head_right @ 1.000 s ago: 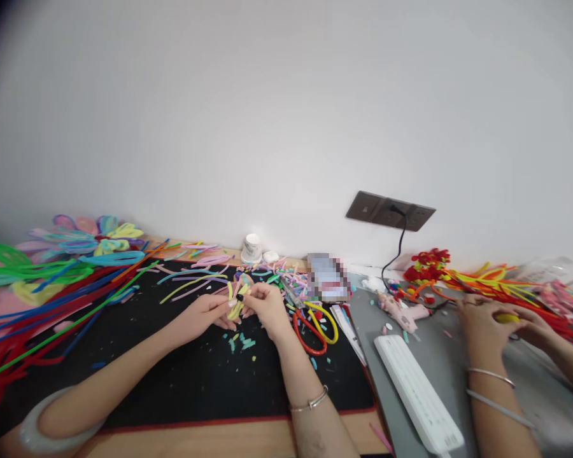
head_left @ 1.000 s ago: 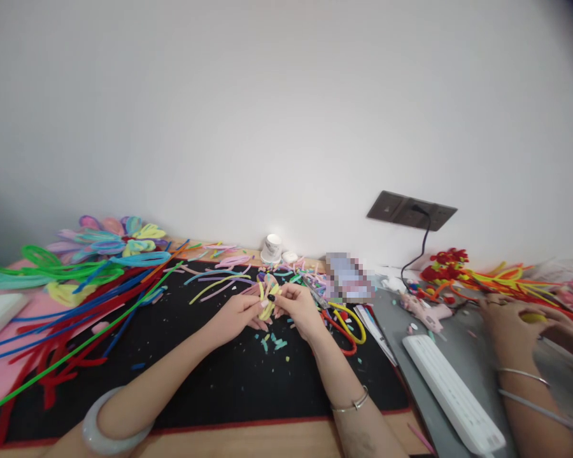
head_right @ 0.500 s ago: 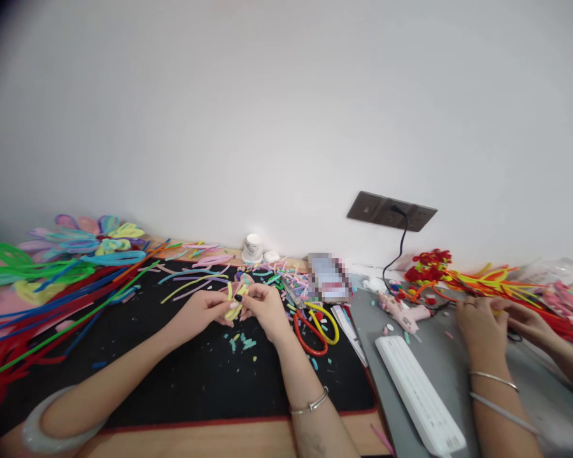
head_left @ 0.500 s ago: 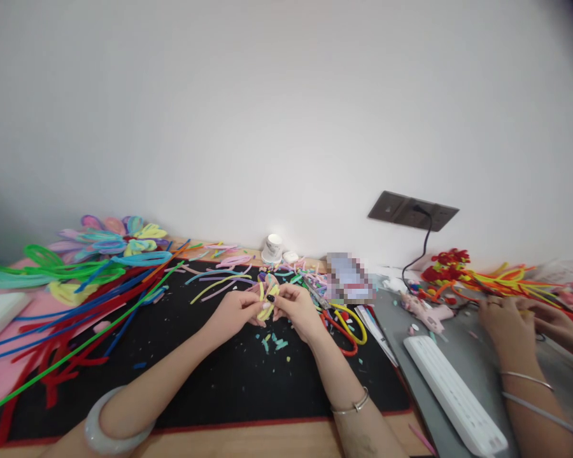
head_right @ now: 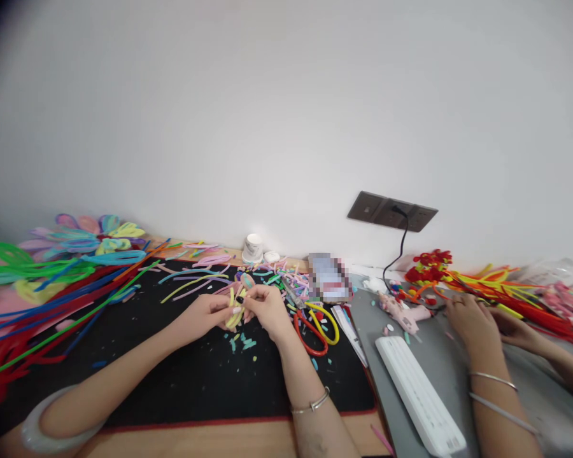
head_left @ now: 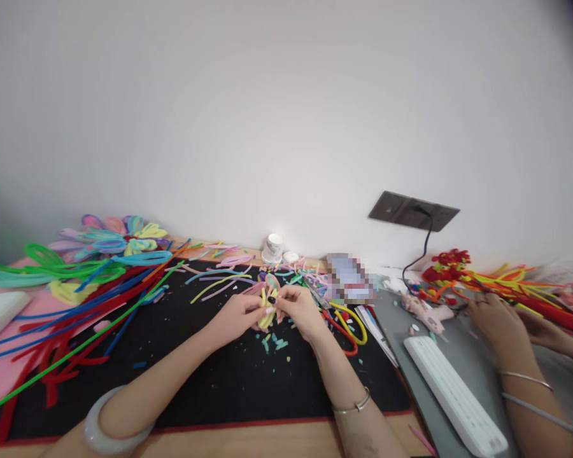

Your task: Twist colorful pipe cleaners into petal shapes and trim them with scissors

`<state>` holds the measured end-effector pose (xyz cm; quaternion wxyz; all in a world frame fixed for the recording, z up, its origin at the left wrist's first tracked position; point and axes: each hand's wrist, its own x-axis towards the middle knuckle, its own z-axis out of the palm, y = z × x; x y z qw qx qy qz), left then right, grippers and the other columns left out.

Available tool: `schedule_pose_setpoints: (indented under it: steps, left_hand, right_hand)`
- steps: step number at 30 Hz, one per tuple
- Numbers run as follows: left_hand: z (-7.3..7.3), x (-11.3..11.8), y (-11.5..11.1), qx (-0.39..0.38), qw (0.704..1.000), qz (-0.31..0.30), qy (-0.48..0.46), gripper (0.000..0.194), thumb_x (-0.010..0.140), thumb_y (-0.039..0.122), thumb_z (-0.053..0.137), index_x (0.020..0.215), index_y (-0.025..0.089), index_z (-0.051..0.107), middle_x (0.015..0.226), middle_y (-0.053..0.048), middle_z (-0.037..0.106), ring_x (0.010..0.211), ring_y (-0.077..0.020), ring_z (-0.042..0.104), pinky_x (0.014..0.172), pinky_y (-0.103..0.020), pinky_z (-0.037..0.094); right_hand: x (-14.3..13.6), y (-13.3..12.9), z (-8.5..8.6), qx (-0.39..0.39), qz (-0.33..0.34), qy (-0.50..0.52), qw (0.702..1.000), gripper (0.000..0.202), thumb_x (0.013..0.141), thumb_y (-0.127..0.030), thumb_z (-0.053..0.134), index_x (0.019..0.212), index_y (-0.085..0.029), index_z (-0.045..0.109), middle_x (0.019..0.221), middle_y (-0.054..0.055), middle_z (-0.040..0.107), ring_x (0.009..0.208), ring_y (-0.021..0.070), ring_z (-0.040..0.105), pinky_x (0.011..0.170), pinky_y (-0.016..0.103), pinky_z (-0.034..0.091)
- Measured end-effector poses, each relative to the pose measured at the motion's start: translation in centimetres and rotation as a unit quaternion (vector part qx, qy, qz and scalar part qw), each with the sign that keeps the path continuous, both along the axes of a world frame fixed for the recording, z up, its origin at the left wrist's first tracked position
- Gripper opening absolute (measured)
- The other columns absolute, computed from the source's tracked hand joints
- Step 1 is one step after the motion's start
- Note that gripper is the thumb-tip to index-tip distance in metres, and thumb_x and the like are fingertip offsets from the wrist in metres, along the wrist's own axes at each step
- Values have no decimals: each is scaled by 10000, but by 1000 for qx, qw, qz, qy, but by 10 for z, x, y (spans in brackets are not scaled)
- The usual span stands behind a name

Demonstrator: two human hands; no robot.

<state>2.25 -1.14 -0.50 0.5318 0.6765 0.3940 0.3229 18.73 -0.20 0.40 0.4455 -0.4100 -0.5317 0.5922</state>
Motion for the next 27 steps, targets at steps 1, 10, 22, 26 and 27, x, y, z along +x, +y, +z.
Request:
schedule_pose_setpoints:
  steps: [1, 10, 22, 26, 27]
  left_hand:
    - [0, 0, 0, 19, 1000, 4, 18, 334, 787, 421, 511, 692, 124, 632, 580, 13, 571, 522, -113, 509, 526, -203, 396]
    - [5, -3, 1, 58, 997, 2, 57, 350, 781, 388, 515, 562, 124, 583, 474, 37, 477, 454, -81, 389, 461, -187, 301]
    - [1, -1, -3, -136, 987, -77, -31, 396, 740, 519, 559, 802, 135, 636, 713, -67, 700, 656, -195, 675, 589, -253, 510]
    - [2, -1, -4, -147, 985, -84, -22, 386, 755, 505, 554, 765, 128, 639, 679, -82, 705, 599, -182, 674, 551, -243, 511]
    - [3, -1, -5, -149, 985, -88, -17, 386, 758, 501, 553, 742, 126, 641, 668, -84, 704, 574, -176, 669, 535, -242, 509]
  right_hand:
    - [0, 0, 0, 3, 3, -3, 1000, 157, 639, -225, 675, 587, -138, 556, 423, -43, 551, 356, 75, 495, 396, 176, 428]
    - [-2, -2, 1, 4, 25, 1, 1000, 156, 629, -254, 688, 658, -131, 597, 494, -37, 565, 377, 69, 487, 405, 181, 420]
    - [0, -5, 8, 28, 49, -37, 998, 169, 645, -264, 678, 604, -134, 579, 446, -40, 534, 371, 76, 487, 398, 177, 389]
    - [0, -5, 8, 8, 76, -29, 997, 182, 633, -288, 687, 653, -126, 607, 496, -33, 554, 387, 77, 493, 401, 188, 403]
    - [0, -5, 7, 7, 79, -32, 996, 188, 630, -292, 689, 665, -125, 612, 497, -37, 552, 378, 72, 481, 392, 184, 392]
